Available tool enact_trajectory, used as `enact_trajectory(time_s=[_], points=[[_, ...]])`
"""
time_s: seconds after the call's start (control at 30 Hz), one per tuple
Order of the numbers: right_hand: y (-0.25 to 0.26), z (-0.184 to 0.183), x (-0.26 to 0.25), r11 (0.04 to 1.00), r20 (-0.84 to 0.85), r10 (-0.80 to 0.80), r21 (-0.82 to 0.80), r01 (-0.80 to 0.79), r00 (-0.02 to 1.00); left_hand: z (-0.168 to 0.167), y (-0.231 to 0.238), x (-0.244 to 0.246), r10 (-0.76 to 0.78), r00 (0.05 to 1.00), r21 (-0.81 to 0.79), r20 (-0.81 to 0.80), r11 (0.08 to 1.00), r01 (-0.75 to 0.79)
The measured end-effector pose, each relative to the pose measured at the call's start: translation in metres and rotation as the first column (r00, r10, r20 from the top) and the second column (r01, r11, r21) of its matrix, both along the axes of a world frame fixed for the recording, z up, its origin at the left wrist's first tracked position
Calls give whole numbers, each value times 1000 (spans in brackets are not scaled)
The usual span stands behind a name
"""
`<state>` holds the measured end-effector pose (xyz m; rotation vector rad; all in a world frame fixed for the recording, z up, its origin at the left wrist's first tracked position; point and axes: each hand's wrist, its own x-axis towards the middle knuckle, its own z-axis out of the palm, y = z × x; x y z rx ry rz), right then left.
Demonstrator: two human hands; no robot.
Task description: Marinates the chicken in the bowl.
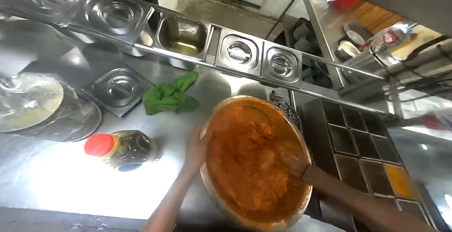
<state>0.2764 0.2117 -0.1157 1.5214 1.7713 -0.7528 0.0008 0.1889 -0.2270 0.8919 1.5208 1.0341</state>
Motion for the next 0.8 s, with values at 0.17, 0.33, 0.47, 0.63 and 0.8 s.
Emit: enact_trajectory(time_s=[0.17, 0.33, 0.47, 0.63, 0.8], points=[[76, -36, -32, 973, -212, -146, 145, 179, 966, 1, 36, -7, -158, 987, -84, 37, 983, 160], [11, -21, -94, 944, -185, 246, -179, -278, 952, 11, 100, -21, -352, 930, 18, -109, 935, 355], [-2, 4, -32, 941, 95, 241, -265, -209, 966, 12, 97, -28, -410, 899, 21, -152, 908, 418], [85, -36, -22, 996, 2, -87, -10, 87, 996, 10, 67, -8, -290, 949, 11, -122, 956, 294], [32, -15, -102, 971, -155, 88, -207, -120, 984, 3, 80, 3, -179, 980, 64, 87, 983, 174]])
